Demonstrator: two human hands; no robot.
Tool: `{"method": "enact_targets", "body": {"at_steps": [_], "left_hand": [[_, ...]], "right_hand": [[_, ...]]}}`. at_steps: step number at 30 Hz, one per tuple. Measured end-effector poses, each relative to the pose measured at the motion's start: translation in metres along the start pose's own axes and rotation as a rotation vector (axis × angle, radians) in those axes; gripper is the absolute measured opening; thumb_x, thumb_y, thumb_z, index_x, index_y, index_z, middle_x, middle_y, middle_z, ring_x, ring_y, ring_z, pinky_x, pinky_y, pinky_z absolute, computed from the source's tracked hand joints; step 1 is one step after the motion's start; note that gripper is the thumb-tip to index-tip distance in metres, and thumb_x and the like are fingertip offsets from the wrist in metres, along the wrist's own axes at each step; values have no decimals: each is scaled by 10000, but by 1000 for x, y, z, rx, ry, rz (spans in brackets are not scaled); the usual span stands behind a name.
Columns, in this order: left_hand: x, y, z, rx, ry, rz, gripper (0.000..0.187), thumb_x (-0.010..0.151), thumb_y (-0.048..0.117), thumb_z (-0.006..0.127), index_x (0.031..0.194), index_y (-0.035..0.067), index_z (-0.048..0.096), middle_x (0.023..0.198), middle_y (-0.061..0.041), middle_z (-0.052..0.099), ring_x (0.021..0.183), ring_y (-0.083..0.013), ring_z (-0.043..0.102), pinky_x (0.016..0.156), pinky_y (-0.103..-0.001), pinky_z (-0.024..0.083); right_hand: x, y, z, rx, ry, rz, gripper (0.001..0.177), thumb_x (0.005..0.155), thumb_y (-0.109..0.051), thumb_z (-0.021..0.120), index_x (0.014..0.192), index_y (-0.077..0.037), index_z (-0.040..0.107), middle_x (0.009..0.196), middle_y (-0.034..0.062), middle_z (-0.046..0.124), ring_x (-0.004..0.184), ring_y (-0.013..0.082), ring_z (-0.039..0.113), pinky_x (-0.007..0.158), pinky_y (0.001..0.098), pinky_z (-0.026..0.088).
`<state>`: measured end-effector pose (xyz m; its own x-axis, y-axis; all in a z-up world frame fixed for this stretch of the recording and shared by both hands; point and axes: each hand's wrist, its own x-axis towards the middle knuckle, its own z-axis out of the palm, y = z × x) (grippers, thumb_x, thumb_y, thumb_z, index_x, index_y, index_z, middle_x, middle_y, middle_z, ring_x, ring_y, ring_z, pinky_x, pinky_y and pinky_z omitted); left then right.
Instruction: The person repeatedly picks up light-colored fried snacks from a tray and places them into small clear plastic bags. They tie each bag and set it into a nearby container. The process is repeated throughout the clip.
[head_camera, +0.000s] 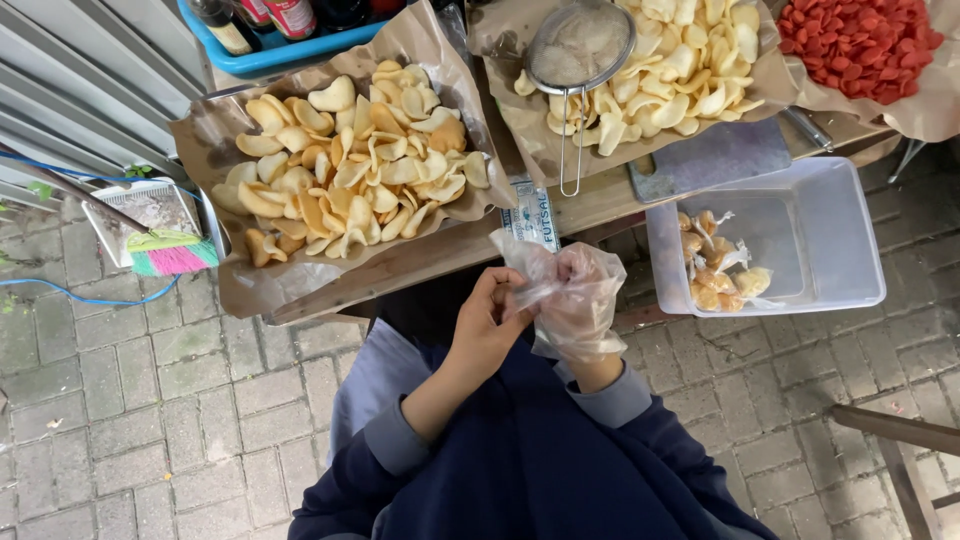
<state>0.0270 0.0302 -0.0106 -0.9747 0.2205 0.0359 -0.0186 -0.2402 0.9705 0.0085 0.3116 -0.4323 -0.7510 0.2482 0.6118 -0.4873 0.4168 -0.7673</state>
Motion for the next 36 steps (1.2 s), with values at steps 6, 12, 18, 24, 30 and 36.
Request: {"method": "enact_targets", "body": {"at_steps": [6,12,18,24,30,36], "left_hand": [[15,5,-18,-135,152,136,200,1009,101,616,818,45,595,938,-94,591,982,-204,526,946,-337,421],[26,38,-25,-1049,114,-535,209,948,186,572,758,104,600,722,-38,645,722,-208,686,792,-379,570],[15,5,-7,-365,-10,-84,366,749,-102,704,791,148,440,736,79,443,686,-62,483,628,-198,369],[10,11,4,-123,316,219,154,996,-15,565,1048,83,458,627,4,485,558,-57,454,550,-221,395],[15,4,-8,-456,341,-144,183,1002,0,525,829,60,534,853,-11,493,856,-131,517,859,-319,510],[22,-14,-34,-1020,231,-621,103,841,214,575,842,117,540,845,-56,629,808,-220,666,760,-395,591]], "right_hand": [[242,-385,42,-278,4,-236,80,797,-113,807,864,-90,770,742,46,639,609,219,607,532,315,535],[236,-416,56,89,18,839,94,718,17,672,763,-58,708,502,70,583,392,96,512,356,218,436],[162,-274,52,194,-84,479,94,646,64,509,568,22,541,422,117,565,392,87,476,341,251,344],[119,-257,43,-630,-25,-373,229,742,116,567,658,-40,422,707,73,435,647,203,356,615,365,430],[221,-366,47,-221,-127,12,42,840,-171,789,821,-202,768,795,-59,722,800,162,674,826,276,490],[274,-413,31,1008,-101,1658,212,965,-150,719,926,20,598,750,142,575,634,313,610,617,447,578]]}}
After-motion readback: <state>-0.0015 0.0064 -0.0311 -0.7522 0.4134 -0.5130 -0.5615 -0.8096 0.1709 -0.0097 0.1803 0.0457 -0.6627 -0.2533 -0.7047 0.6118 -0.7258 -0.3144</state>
